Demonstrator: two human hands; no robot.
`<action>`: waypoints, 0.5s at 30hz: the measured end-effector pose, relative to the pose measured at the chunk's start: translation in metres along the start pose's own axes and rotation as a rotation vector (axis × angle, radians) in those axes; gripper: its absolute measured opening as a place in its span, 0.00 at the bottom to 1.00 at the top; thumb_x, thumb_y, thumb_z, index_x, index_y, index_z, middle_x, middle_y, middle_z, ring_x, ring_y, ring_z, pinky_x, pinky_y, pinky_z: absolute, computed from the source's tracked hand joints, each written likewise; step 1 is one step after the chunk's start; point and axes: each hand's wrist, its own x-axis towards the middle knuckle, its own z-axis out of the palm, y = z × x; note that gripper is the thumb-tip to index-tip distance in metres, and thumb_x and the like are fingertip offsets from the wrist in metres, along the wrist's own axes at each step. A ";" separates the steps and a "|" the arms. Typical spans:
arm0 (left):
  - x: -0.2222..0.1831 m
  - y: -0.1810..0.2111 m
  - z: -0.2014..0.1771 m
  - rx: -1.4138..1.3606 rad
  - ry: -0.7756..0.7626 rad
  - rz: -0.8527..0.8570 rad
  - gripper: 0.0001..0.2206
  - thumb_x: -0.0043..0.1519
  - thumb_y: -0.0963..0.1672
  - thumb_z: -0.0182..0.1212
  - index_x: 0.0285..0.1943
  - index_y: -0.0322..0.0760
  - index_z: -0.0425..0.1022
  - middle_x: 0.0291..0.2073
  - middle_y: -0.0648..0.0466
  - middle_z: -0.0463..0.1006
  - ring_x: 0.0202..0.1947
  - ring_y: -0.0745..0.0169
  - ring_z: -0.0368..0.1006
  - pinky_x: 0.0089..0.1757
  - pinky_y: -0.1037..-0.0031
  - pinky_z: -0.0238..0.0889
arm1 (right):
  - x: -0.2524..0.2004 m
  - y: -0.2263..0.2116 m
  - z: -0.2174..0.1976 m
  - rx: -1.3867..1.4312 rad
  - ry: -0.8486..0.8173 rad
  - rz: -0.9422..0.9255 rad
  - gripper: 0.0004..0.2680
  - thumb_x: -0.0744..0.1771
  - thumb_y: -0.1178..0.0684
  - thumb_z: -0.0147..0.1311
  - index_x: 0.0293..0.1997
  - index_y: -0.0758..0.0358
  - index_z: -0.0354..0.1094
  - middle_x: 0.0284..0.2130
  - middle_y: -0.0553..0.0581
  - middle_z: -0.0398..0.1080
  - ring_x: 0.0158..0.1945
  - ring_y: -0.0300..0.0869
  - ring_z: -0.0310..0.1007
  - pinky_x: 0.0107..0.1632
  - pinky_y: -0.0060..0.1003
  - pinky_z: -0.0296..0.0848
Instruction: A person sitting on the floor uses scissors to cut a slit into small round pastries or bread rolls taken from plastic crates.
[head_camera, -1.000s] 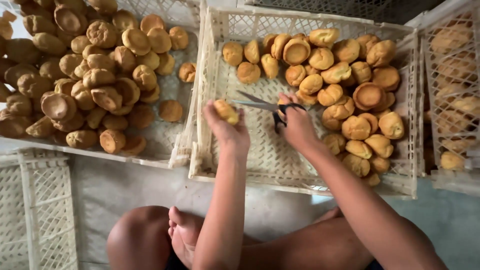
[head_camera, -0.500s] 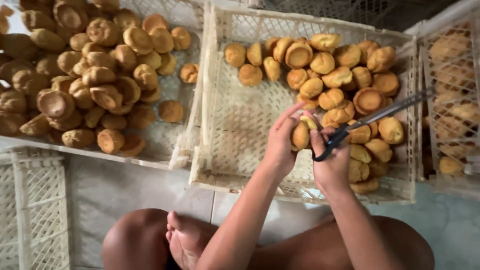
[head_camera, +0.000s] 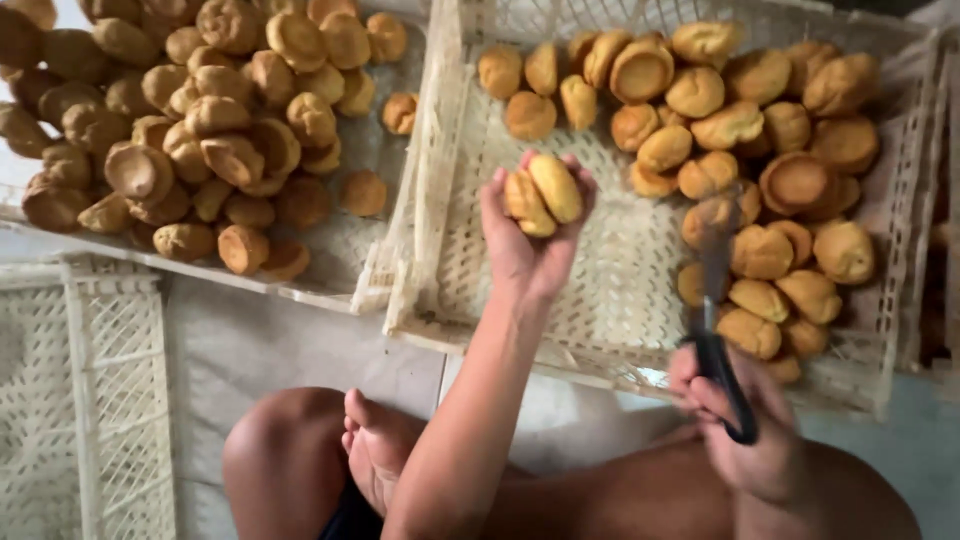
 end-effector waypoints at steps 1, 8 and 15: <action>0.000 0.002 -0.001 -0.034 0.025 0.012 0.14 0.66 0.49 0.57 0.54 0.39 0.69 0.47 0.38 0.74 0.48 0.43 0.72 0.52 0.59 0.71 | 0.000 -0.002 0.015 0.172 -0.062 0.046 0.03 0.64 0.59 0.53 0.36 0.69 0.69 0.28 0.56 0.67 0.29 0.38 0.60 0.32 0.29 0.57; 0.006 0.009 0.009 -0.006 0.109 0.103 0.13 0.66 0.47 0.53 0.55 0.39 0.66 0.48 0.46 0.76 0.43 0.55 0.72 0.43 0.64 0.72 | 0.009 0.010 0.051 0.403 -0.152 0.249 0.03 0.65 0.60 0.51 0.34 0.70 0.64 0.20 0.51 0.57 0.21 0.32 0.44 0.22 0.27 0.39; 0.008 0.005 0.004 -0.056 0.119 0.053 0.15 0.64 0.47 0.57 0.57 0.41 0.68 0.46 0.48 0.75 0.42 0.56 0.70 0.42 0.66 0.70 | 0.007 0.009 0.053 0.362 -0.135 0.270 0.03 0.66 0.59 0.49 0.34 0.69 0.64 0.19 0.49 0.57 0.20 0.31 0.43 0.22 0.27 0.39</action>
